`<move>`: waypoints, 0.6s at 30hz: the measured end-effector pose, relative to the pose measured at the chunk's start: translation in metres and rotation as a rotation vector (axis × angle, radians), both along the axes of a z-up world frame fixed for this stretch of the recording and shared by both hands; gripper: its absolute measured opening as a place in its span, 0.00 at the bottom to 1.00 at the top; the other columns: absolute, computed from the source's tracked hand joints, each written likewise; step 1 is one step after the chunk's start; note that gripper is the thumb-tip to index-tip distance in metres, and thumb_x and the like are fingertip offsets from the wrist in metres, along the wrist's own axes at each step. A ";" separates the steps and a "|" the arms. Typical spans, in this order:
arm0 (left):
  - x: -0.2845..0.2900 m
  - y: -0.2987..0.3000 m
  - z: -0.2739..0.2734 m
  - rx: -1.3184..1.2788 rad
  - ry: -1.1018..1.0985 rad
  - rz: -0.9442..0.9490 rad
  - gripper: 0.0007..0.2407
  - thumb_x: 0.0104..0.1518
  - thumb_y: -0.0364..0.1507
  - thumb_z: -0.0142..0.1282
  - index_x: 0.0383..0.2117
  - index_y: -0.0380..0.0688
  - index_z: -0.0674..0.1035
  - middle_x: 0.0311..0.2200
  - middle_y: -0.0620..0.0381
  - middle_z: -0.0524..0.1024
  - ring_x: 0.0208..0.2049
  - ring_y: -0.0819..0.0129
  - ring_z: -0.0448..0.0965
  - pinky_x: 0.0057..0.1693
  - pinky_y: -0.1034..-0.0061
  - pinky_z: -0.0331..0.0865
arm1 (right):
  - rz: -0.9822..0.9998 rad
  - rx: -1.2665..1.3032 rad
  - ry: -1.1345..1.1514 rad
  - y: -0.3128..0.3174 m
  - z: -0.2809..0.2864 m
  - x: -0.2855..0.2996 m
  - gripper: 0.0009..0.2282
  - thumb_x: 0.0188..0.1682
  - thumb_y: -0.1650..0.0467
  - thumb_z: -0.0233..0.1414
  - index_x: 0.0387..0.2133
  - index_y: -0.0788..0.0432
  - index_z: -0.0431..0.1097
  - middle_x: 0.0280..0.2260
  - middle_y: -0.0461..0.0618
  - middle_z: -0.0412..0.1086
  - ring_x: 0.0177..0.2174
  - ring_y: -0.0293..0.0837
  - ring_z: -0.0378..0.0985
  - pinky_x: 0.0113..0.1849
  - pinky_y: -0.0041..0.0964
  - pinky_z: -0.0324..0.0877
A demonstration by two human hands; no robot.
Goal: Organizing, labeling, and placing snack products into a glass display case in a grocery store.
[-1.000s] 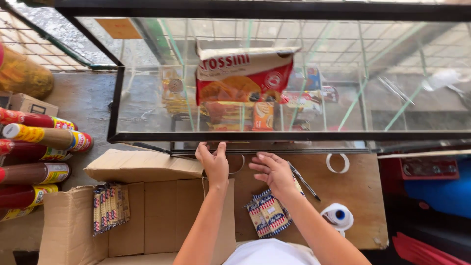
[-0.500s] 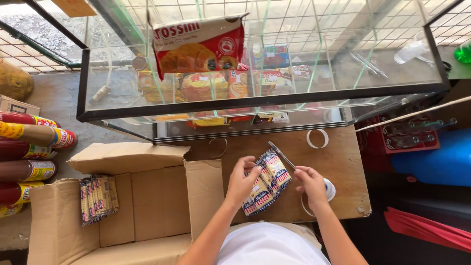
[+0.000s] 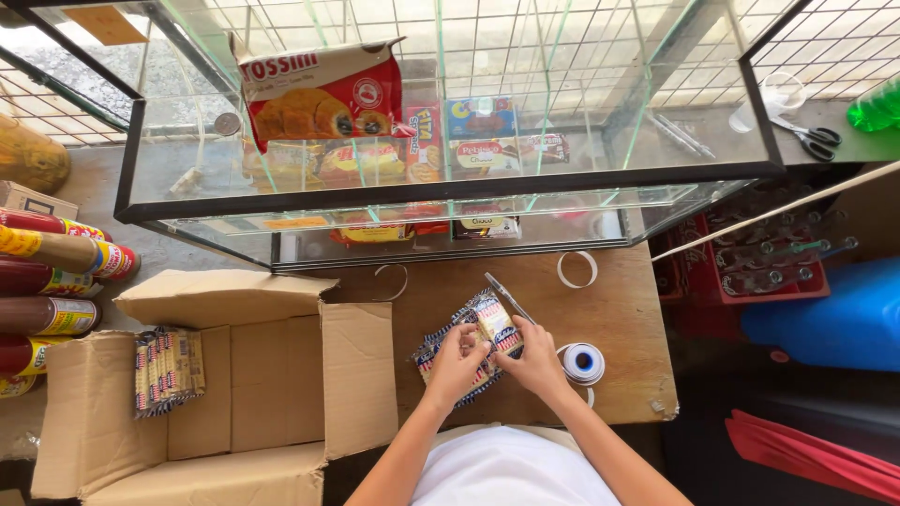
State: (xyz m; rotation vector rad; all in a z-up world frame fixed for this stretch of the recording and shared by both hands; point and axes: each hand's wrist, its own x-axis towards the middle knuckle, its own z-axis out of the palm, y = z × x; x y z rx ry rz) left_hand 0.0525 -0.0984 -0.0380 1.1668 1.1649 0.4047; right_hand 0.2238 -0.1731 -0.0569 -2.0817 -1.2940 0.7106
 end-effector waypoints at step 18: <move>0.063 -0.005 0.018 -0.365 -0.328 0.338 0.17 0.60 0.25 0.53 0.55 0.38 0.70 0.43 0.51 0.80 0.40 0.66 0.83 0.44 0.69 0.82 | 0.282 -0.112 0.258 0.002 0.101 0.076 0.34 0.30 0.69 0.67 0.56 0.53 0.65 0.49 0.50 0.69 0.51 0.48 0.67 0.48 0.42 0.71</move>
